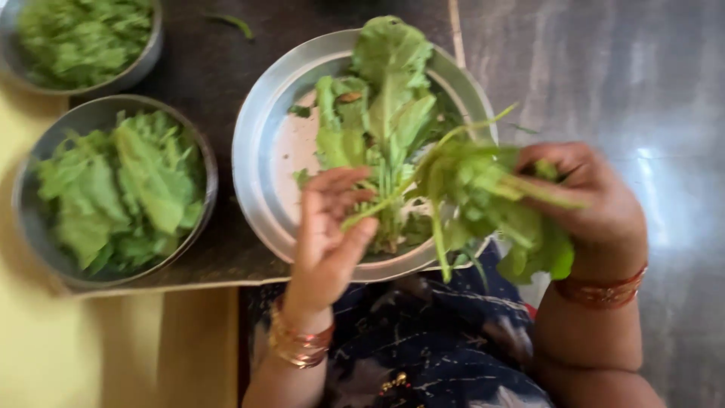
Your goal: Cleaning and picking leafy green vegetables by hand and placing them into bowls.
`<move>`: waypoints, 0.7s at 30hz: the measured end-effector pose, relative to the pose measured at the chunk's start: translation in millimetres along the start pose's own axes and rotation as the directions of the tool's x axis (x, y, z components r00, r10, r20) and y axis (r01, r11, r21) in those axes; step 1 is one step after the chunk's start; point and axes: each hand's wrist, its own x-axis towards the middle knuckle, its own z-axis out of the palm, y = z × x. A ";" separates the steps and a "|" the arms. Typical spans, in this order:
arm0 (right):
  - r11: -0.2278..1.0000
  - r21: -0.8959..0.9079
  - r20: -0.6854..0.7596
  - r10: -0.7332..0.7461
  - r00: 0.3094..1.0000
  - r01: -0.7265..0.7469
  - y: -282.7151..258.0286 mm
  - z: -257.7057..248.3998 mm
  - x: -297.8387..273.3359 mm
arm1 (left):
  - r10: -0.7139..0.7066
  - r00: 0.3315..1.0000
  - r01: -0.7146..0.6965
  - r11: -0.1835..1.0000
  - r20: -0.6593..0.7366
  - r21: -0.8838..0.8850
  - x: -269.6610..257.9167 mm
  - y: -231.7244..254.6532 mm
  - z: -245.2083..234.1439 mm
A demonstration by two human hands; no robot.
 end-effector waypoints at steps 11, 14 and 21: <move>0.978 0.198 -0.795 0.199 0.573 -0.066 25.7 -90.5 -93.2 | 0.221 0.960 -0.196 0.969 -0.171 0.153 -25.4 12.8 -29.9; 0.929 0.115 -0.766 0.308 0.564 -0.351 129.3 -161.5 -95.6 | 0.198 0.977 -0.176 0.960 -0.084 0.218 -33.6 19.2 -13.3; 0.928 0.347 -0.758 0.364 0.541 -0.138 133.7 -159.2 -88.7 | 0.000 0.916 -0.157 0.921 0.401 0.357 -25.7 31.8 11.1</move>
